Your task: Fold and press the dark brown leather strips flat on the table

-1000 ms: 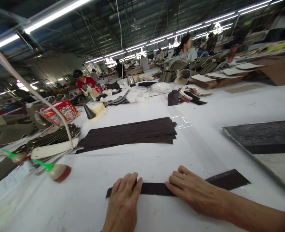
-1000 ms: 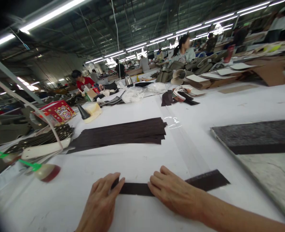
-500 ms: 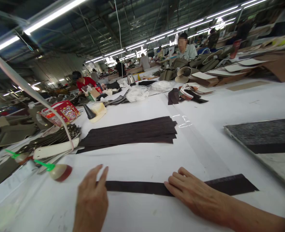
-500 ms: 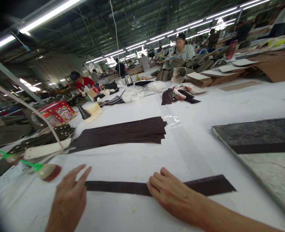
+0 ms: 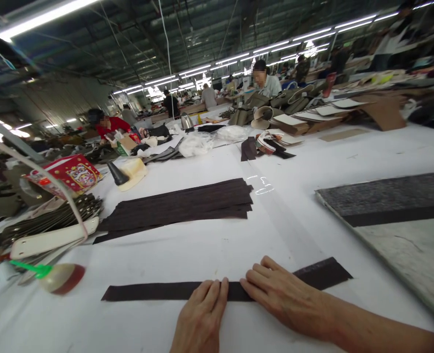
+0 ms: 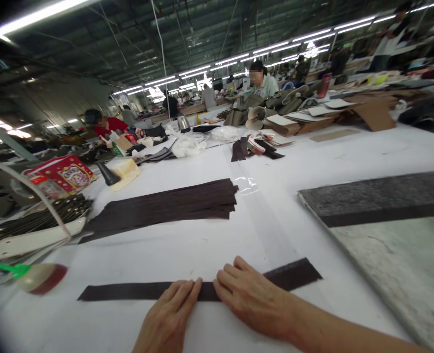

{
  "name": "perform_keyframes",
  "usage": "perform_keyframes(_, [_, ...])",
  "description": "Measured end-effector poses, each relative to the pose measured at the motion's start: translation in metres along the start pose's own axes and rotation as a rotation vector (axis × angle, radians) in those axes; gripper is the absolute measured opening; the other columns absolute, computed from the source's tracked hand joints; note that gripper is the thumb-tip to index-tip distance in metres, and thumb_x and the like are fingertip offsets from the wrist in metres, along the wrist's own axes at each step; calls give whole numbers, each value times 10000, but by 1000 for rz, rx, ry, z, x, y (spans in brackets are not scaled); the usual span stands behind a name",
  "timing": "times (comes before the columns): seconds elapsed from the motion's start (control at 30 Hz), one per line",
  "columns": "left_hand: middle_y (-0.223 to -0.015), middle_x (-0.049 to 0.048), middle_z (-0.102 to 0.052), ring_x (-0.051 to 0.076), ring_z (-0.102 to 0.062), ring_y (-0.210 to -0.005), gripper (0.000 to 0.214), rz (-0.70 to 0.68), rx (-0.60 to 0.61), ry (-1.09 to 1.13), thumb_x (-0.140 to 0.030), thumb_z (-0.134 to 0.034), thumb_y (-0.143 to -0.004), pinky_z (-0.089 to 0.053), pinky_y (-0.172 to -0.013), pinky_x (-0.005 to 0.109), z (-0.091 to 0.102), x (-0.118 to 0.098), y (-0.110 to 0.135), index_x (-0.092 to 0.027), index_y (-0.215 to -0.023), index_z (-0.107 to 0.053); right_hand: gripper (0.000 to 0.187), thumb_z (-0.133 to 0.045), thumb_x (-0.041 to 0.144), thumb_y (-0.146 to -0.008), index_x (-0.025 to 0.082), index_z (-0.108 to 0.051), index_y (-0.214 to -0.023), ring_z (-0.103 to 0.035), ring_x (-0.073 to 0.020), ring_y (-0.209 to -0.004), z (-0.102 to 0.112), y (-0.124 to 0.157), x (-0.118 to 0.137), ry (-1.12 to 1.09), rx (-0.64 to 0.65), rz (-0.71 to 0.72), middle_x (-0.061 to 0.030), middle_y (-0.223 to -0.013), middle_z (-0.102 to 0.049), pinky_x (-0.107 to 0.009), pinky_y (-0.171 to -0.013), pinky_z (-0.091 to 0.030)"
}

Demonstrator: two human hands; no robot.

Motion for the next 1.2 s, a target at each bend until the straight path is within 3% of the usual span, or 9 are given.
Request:
perform_keyframes(0.37, [-1155,80,-638,221,-598,-1027,629,-43,59,-139,-33,-387,-800,-552,-853,291,-6,0,9,-164,-1414,-425,247,-388,42,-939,109,-562,-1101,-435,-191,-742,10,33,-12,-35,28,-61,-55,-860,-528,-352,-775,-336])
perform_keyframes(0.63, [-1176,91,-623,225,-582,-1055,611,-19,6,-153,-18,-384,-777,-548,-873,326,4,21,22,-164,-1361,-494,249,-437,9,-868,167,-558,-1019,-474,-201,-810,6,12,-10,-186,66,-236,-41,-888,-541,-359,-804,-330])
perform_keyframes(0.73, [-1268,111,-565,266,-548,-1118,536,48,-67,-124,-16,-408,-760,-543,-871,389,16,24,21,-185,-1231,-599,132,-518,99,-883,180,-561,-979,-498,-216,-838,3,6,-8,-231,89,-324,-43,-915,-553,-380,-820,-330])
perform_keyframes(0.83, [-1260,135,-556,275,-552,-1109,435,119,-167,-61,-14,-425,-776,-538,-851,393,24,12,12,-176,-1111,-650,90,-582,121,-867,189,-565,-924,-508,-226,-833,1,5,-7,-228,99,-373,-36,-919,-567,-376,-789,-334])
perform_keyframes(0.97, [-991,87,-662,191,-628,-911,420,14,-255,34,2,-391,-816,-545,-771,282,20,-20,-2,-148,-1116,-644,129,-568,77,-860,193,-572,-914,-503,-227,-805,-1,3,-5,-227,101,-380,-33,-907,-573,-370,-759,-332])
perform_keyframes(1.2, [-997,80,-681,214,-653,-888,375,10,-189,-23,-87,-390,-890,-559,-749,308,6,-25,8,-166,-1164,-634,150,-502,61,-897,190,-552,-840,-505,-208,-776,0,1,-7,-242,150,-355,-21,-862,-569,-361,-742,-323])
Point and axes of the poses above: each hand's wrist, its own y-axis away from the middle knuckle, its own z-axis out of the back of the hand, x = y × z, the point moved 5 cm from there along -y, towards the middle knuckle
